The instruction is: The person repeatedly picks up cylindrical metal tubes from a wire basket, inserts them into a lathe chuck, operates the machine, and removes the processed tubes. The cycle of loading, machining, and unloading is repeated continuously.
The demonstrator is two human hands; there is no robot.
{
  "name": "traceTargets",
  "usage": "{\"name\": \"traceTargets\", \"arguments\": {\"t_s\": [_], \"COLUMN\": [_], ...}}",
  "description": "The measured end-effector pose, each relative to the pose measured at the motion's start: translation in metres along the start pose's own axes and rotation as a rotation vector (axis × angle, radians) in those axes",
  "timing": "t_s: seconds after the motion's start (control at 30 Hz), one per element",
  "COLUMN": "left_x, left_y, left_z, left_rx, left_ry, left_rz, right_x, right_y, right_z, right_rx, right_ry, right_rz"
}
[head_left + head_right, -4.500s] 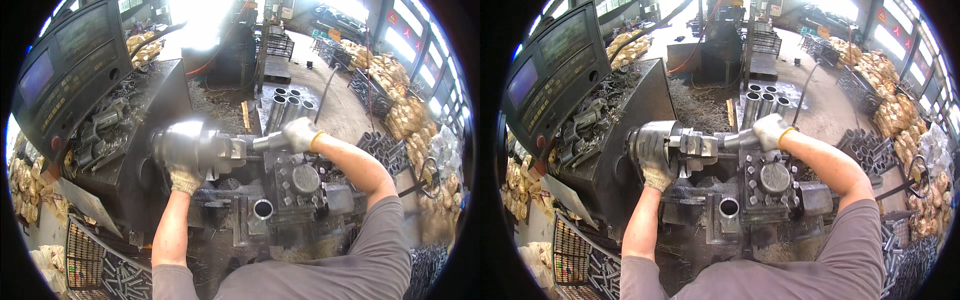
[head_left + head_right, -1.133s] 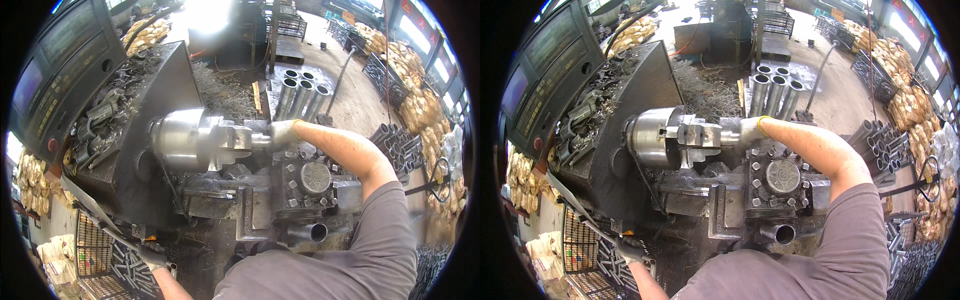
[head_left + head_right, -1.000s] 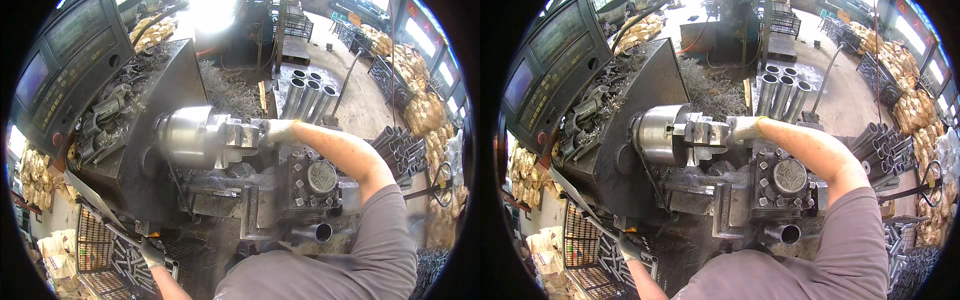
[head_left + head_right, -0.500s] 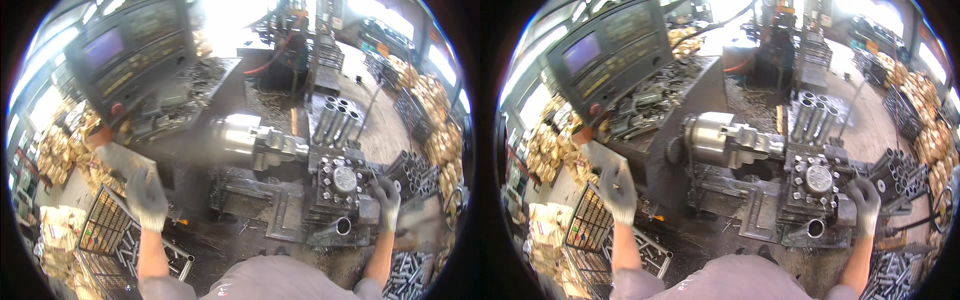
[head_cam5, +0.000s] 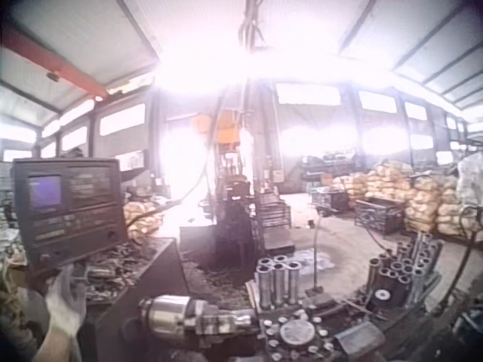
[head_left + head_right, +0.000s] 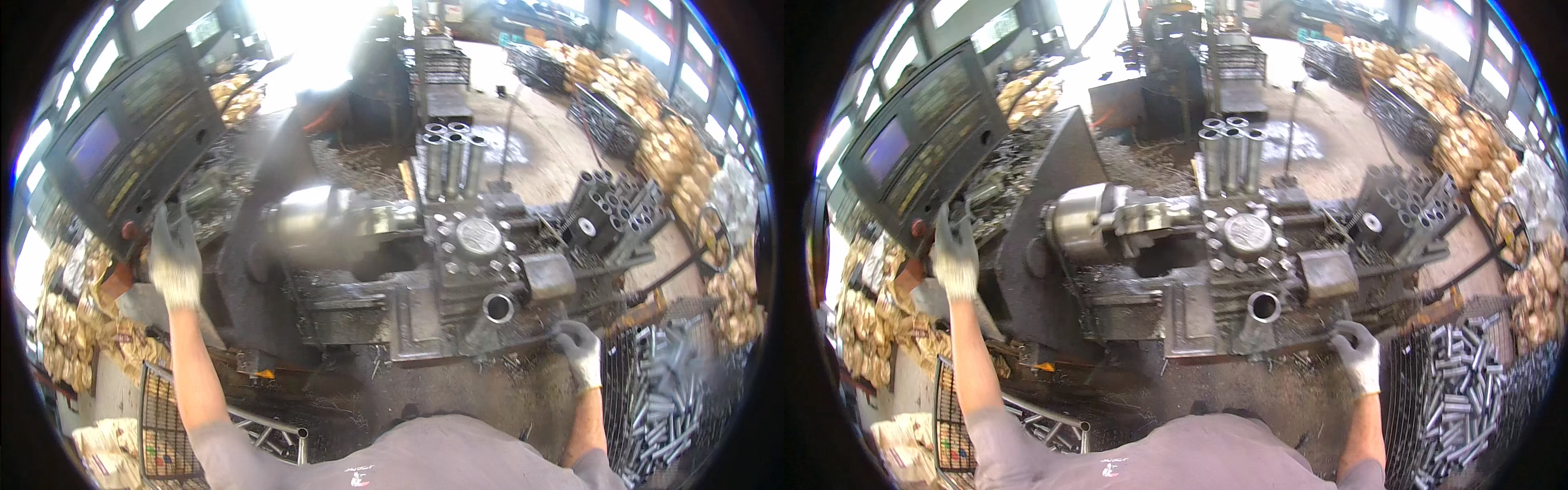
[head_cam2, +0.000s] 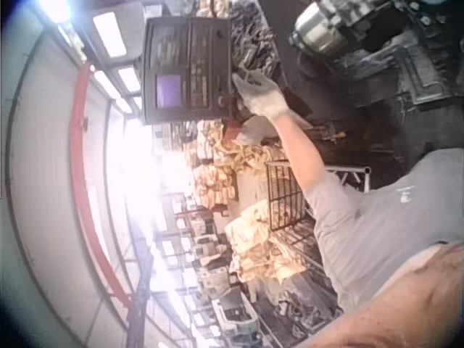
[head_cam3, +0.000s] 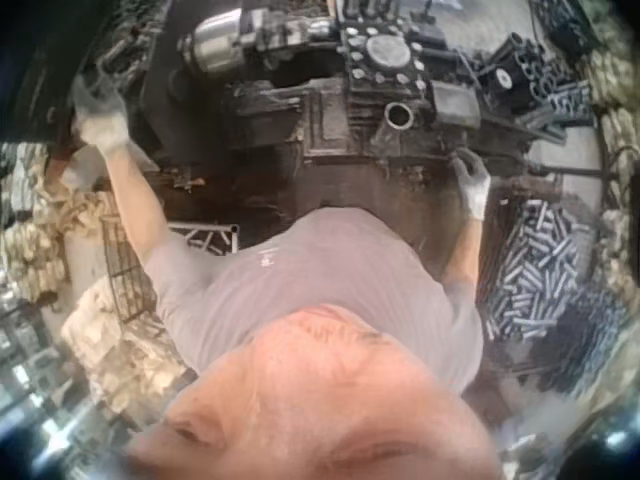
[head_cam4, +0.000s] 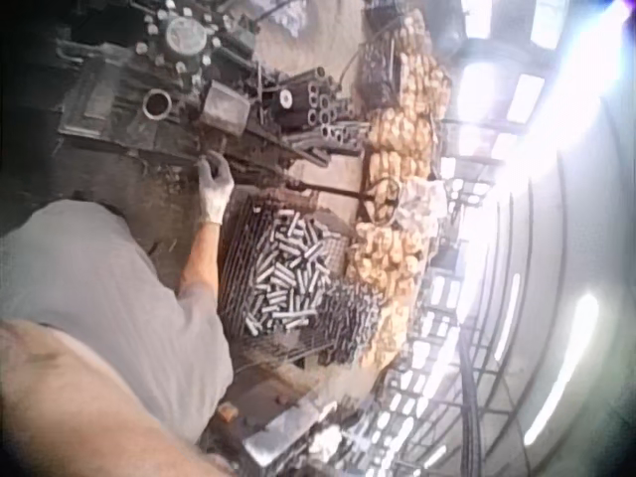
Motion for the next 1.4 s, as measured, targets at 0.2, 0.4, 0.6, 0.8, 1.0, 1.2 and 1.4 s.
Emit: {"name": "traceTargets", "arguments": {"t_s": [0.2,0.4,0.6,0.8,1.0,1.2,1.4], "left_x": [-0.067,-0.115,-0.205,-0.369,-0.581,-0.672,-0.603], "left_y": [-0.254,-0.484,-0.557,-0.67,-0.803,-0.916,-0.989], "left_z": [0.165,0.185,0.188,0.166,0.202,0.346,0.55], "left_rx": [-0.33,-0.941,-1.066,-1.474,-2.056,-2.302,-1.656], "left_ry": [-0.635,-0.467,-0.369,-0.21,0.092,0.414,0.66], "left_rz": [-0.568,-1.329,-1.261,-0.967,-0.349,0.611,2.674], "right_x": [0.023,0.076,0.16,0.244,0.286,0.201,0.099], "right_y": [0.005,0.023,0.024,-0.17,-0.504,-0.751,-0.948], "right_z": [0.037,-0.023,-0.037,-0.074,-0.095,-0.121,-0.128], "right_rx": [0.085,-0.297,-0.287,-0.578,-1.13,-1.55,-1.774], "right_ry": [-0.002,-0.094,-0.384,-0.002,-0.308,0.036,0.379], "right_rz": [-0.24,-0.506,-0.587,-1.095,-1.762,-2.466,-2.892]}}
Point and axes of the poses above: each hand's wrist, its own y-axis towards the middle knuckle, its own x-axis out of the palm, z = x × y, the point moved 5 cm from there along y, towards the middle knuckle, and after that the axes turned 4 degrees about -y, right-handed, at the moved point
